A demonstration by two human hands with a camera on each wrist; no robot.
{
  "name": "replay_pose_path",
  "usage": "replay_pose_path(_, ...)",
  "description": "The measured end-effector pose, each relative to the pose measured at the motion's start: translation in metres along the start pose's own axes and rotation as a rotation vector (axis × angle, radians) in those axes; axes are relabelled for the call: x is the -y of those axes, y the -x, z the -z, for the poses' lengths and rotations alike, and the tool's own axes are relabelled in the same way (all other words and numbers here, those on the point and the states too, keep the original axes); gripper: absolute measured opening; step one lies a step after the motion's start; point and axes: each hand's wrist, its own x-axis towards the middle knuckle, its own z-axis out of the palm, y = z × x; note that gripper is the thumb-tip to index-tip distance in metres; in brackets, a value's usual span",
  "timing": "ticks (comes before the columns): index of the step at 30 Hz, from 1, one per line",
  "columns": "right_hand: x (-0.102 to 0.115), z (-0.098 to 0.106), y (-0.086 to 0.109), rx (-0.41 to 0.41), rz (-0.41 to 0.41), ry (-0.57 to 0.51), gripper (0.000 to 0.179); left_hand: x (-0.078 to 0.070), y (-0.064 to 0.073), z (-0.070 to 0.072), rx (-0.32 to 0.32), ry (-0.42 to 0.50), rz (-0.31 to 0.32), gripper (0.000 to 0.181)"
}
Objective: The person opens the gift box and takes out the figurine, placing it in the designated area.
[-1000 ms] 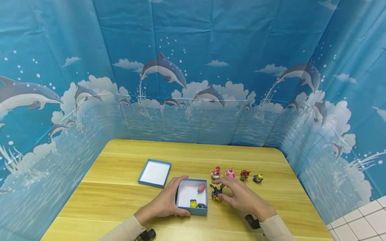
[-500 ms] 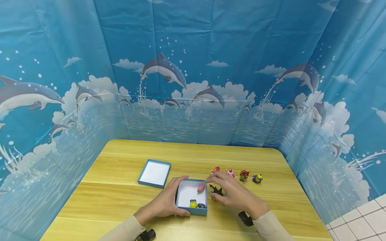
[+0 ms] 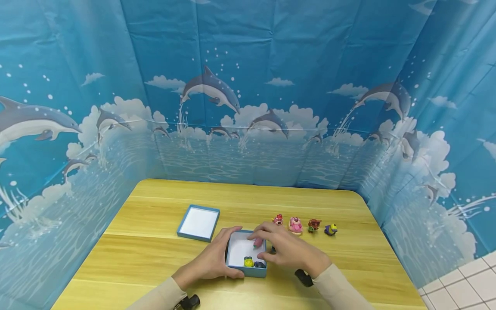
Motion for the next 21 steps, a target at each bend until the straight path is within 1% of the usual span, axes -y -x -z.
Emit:
replay_pose_path(9,0.007,-0.002,-0.015,0.161,-0.008,-0.114,0.032,0.002,0.0,0.0,0.001,-0.008,-0.011,0.135)
replay_pose_path(11,0.009,-0.002,-0.017,0.194,-0.015,-0.125,0.03,0.003,0.0,0.0,0.005,-0.011,-0.014,0.135)
replay_pose_path(16,0.01,-0.001,-0.024,0.246,-0.013,-0.128,0.028,0.002,0.0,0.0,0.008,-0.013,-0.013,0.135)
replay_pose_path(21,0.01,-0.003,-0.028,0.276,-0.001,-0.143,0.028,0.002,0.0,0.0,0.003,-0.018,-0.015,0.135)
